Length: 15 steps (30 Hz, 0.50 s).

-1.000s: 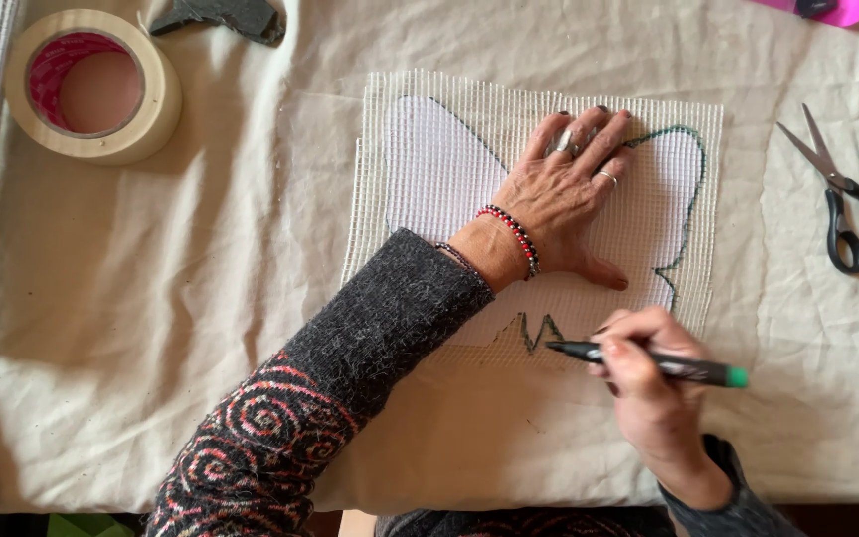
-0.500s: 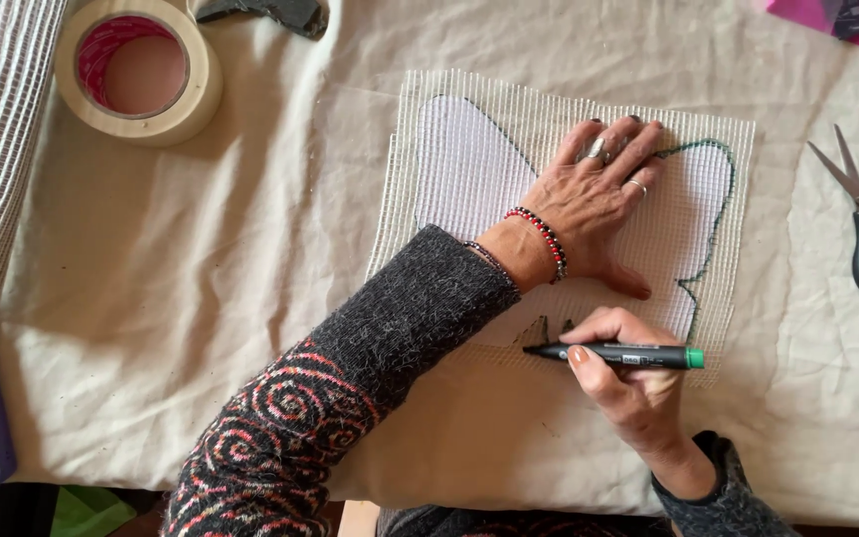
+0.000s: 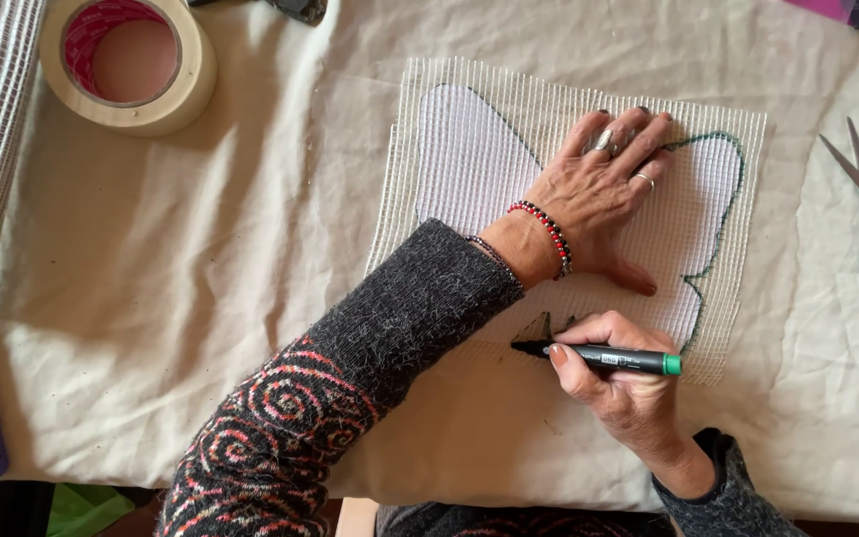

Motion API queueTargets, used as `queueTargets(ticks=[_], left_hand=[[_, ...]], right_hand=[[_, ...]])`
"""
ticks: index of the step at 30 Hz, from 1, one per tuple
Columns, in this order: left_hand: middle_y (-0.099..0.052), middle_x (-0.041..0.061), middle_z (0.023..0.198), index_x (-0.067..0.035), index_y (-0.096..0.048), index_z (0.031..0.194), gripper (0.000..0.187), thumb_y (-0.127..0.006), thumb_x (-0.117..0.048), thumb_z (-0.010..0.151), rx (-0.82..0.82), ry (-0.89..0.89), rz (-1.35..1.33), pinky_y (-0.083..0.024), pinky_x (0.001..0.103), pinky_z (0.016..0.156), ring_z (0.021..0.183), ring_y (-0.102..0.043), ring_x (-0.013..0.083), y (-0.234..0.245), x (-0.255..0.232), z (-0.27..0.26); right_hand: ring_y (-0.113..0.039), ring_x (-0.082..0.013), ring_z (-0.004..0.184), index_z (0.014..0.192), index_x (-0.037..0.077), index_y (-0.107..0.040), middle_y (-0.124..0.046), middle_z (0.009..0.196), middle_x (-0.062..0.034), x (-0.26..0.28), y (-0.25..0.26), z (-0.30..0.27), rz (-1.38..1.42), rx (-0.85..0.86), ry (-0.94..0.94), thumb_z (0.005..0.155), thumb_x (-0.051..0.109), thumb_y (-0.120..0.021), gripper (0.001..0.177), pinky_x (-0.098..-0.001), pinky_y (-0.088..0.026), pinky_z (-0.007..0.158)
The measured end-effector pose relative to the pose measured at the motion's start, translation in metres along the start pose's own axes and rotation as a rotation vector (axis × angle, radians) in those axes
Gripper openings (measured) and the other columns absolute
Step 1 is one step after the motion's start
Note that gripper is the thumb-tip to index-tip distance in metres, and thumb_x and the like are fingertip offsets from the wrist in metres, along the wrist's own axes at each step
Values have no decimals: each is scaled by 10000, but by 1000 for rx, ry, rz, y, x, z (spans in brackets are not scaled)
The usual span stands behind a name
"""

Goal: Cutting a piece of mesh and tracing a butterfly pattern onto it using a marker.

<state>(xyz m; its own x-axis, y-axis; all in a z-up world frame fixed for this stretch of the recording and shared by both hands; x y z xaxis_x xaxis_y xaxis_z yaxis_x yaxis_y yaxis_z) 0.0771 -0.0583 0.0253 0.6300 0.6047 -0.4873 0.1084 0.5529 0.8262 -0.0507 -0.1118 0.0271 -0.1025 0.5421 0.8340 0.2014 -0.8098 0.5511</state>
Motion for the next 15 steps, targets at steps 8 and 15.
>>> queueTargets(ticks=[8, 15], left_hand=[[-361, 178, 1548, 25, -508, 1402, 1256, -773, -832, 523, 4, -11, 5, -182, 523, 1214, 1466, -282, 339, -2, 0, 1], [-363, 179, 1542, 20, -510, 1398, 1236, -788, -806, 522, -1, -13, 4, -184, 529, 1214, 1468, -286, 339, -1, -1, 1]], right_hand=[[-538, -38, 541, 861, 51, -679, -644, 656, 18, -3, 4, -2, -18, -36, 0, 883, 142, -763, 126, -217, -452, 514], [-544, -42, 575, 876, 42, -666, -656, 708, 6, -2, 10, -3, -12, -101, 3, 919, 141, -748, 135, -221, -462, 545]])
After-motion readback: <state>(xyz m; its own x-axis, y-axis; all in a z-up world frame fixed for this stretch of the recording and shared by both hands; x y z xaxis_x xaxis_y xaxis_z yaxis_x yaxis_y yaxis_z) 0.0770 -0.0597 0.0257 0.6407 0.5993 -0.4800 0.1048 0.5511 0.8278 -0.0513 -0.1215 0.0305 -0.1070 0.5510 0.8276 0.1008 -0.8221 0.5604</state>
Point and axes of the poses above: each hand's wrist, its own z-axis towards the middle knuckle, its own y-axis out of the back of the hand, x = y × z, the point moved 10 cm from there along z, towards the middle knuckle
